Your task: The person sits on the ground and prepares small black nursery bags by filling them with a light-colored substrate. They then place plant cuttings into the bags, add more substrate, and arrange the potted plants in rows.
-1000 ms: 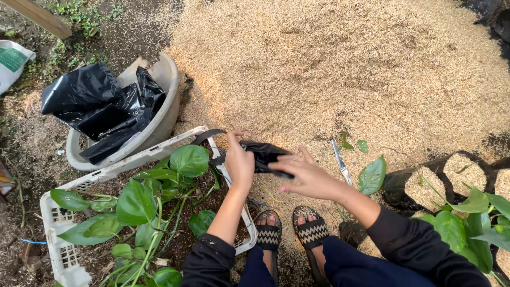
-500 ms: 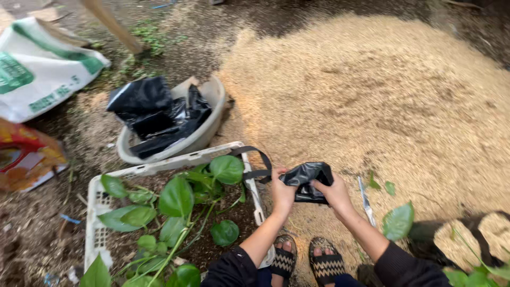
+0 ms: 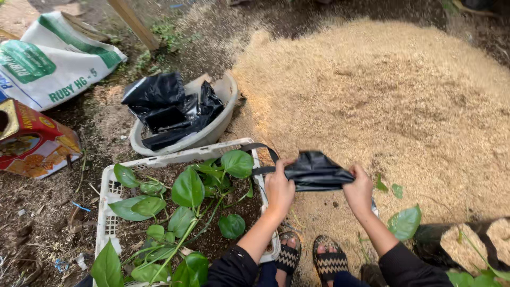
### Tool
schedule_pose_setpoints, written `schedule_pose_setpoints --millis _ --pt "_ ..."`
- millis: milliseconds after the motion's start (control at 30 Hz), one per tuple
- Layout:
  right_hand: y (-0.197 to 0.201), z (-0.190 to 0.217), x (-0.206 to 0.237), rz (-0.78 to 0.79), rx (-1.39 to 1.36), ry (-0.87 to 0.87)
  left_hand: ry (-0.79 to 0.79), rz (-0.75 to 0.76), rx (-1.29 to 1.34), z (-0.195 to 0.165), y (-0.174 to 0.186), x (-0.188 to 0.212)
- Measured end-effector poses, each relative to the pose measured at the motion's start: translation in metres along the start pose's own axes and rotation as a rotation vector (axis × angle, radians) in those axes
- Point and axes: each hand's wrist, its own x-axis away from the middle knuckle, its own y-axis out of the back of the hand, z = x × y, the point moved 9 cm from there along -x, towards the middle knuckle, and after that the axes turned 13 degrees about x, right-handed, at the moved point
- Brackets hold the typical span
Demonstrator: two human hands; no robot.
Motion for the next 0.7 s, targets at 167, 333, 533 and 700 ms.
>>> schedule_pose_setpoints --millis 167,333,533,700 --pt "0.016 0.038 0.013 -0.066 0.026 0.111 0.122 0.107 0.018 0.004 -0.003 0.007" --pt "0.01 0.03 -0.001 0.048 0.096 0.012 -0.477 -0.019 -0.459 -0.04 0.004 0.009" --pt "-0.019 0.049 0.006 0.26 0.173 0.088 -0.132 0.427 -0.205 0.011 -0.067 0.023" --pt "-0.015 0.055 0.01 0.199 0.249 0.008 0.158 0.299 -0.064 0.057 -0.064 0.015"
